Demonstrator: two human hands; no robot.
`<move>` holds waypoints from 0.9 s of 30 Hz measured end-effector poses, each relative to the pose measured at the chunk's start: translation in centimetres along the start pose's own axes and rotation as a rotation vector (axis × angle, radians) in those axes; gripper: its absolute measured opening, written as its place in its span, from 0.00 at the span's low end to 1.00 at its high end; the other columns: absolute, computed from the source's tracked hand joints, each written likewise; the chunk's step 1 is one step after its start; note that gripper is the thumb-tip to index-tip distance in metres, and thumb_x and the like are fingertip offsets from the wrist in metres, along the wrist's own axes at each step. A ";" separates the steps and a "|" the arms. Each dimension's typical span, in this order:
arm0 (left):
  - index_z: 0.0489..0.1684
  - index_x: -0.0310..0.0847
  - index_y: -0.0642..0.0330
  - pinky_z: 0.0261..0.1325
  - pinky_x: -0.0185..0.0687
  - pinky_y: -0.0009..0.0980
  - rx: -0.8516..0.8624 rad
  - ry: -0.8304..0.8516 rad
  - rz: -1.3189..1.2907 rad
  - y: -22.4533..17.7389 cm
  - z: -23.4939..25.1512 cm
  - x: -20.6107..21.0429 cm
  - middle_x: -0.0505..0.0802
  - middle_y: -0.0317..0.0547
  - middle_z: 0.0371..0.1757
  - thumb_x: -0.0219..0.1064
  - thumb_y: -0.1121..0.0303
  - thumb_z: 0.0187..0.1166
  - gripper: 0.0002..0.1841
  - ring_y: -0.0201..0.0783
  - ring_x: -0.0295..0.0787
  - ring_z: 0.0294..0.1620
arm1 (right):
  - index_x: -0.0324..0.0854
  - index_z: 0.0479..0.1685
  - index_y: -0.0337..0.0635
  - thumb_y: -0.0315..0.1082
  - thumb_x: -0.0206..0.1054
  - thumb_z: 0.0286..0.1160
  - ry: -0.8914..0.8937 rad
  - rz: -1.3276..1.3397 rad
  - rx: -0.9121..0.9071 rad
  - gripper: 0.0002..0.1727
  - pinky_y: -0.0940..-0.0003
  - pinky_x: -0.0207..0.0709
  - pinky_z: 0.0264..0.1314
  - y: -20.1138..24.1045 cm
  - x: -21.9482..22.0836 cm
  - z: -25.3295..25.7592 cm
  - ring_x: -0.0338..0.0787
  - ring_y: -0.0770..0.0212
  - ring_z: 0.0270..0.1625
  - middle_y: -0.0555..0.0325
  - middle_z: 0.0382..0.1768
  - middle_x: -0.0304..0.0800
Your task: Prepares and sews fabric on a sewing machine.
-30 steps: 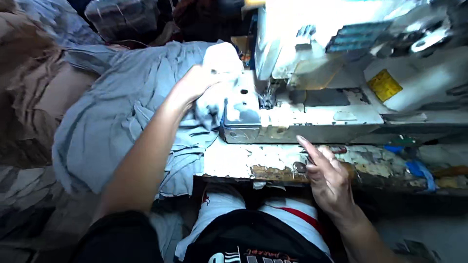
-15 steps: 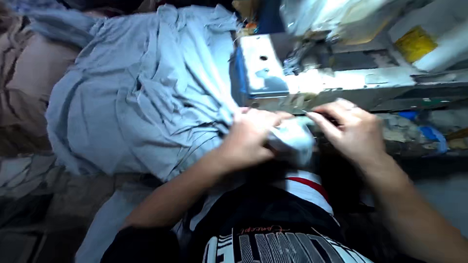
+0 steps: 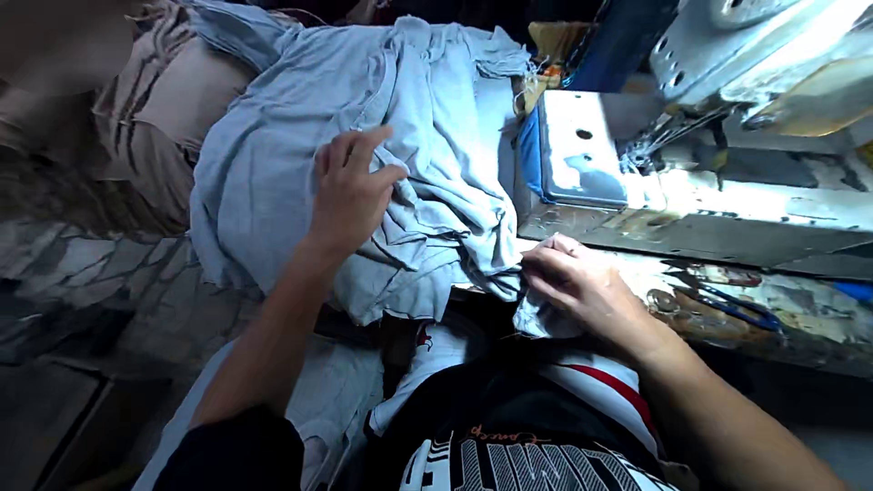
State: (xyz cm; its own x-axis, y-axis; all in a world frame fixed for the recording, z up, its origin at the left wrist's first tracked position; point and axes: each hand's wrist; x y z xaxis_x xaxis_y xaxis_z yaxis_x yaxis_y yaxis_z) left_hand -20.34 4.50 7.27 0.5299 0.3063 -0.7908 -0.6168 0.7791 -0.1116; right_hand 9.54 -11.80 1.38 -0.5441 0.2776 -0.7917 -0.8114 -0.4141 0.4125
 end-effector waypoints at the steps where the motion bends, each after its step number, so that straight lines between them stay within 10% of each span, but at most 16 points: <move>1: 0.47 0.94 0.55 0.77 0.58 0.66 0.048 0.036 -0.051 0.5 0.6 -0.4 0.90 0.55 0.67 0.66 0.72 0.79 0.10 0.64 0.74 0.78 | 0.92 0.43 0.40 0.36 0.63 0.75 0.034 0.031 0.015 0.13 0.61 0.83 0.37 0.2 -0.3 -0.3 0.88 0.59 0.35 0.52 0.37 0.87; 6: 0.37 0.90 0.59 0.85 0.66 0.43 0.344 0.138 -0.596 -5.5 2.2 -6.0 0.96 0.39 0.44 0.65 0.67 0.81 0.09 0.31 0.90 0.59 | 0.94 0.47 0.47 0.42 0.66 0.81 -0.141 0.217 0.167 0.13 0.77 0.84 0.50 -0.6 -3.7 -4.9 0.88 0.77 0.43 0.64 0.43 0.93; 9: 0.32 0.90 0.64 0.69 0.77 0.35 0.343 0.111 -0.664 -9.5 1.2 -1.3 0.95 0.45 0.35 0.66 0.70 0.80 0.10 0.32 0.91 0.48 | 0.89 0.60 0.34 0.34 0.62 0.84 -0.345 -0.187 0.462 0.17 0.48 0.78 0.65 -2.5 -6.3 -8.5 0.88 0.42 0.61 0.34 0.60 0.88; 12: 0.34 0.94 0.66 0.50 0.80 0.26 0.305 0.081 -0.707 -13.7 0.4 3.2 0.94 0.49 0.35 0.67 0.71 0.79 0.10 0.33 0.89 0.42 | 0.76 0.78 0.33 0.26 0.56 0.82 -0.184 -0.338 0.789 0.24 0.28 0.60 0.80 -4.2 -6.9 -10.9 0.72 0.24 0.80 0.26 0.77 0.74; 23: 0.36 0.95 0.59 0.41 0.80 0.27 0.458 0.397 -0.772 -25.9 5.5 9.4 0.92 0.40 0.32 0.69 0.66 0.80 0.09 0.29 0.88 0.34 | 0.87 0.69 0.43 0.24 0.61 0.78 0.117 -0.317 0.675 0.22 0.33 0.79 0.49 -5.5 -11.6 -13.7 0.88 0.31 0.49 0.30 0.55 0.82; 27: 0.37 0.96 0.57 0.42 0.82 0.31 0.516 0.502 -0.754 -28.5 8.7 9.6 0.93 0.40 0.34 0.69 0.64 0.79 0.09 0.30 0.89 0.35 | 0.92 0.62 0.46 0.29 0.60 0.78 -0.244 -0.053 0.506 0.20 0.70 0.73 0.42 -4.4 -13.4 -19.0 0.77 0.64 0.40 0.54 0.42 0.79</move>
State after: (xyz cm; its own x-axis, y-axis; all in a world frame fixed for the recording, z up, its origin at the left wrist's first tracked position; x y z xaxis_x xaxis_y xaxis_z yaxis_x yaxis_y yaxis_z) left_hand 7.33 -10.01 8.09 0.2988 -0.5275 -0.7953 0.1604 0.8493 -0.5030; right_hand 24.45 -30.12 1.62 -0.4849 0.5037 -0.7149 -0.8074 0.0563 0.5873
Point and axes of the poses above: each hand's wrist, its own z-axis towards the middle knuckle, its own x-axis out of the palm, y = z × x
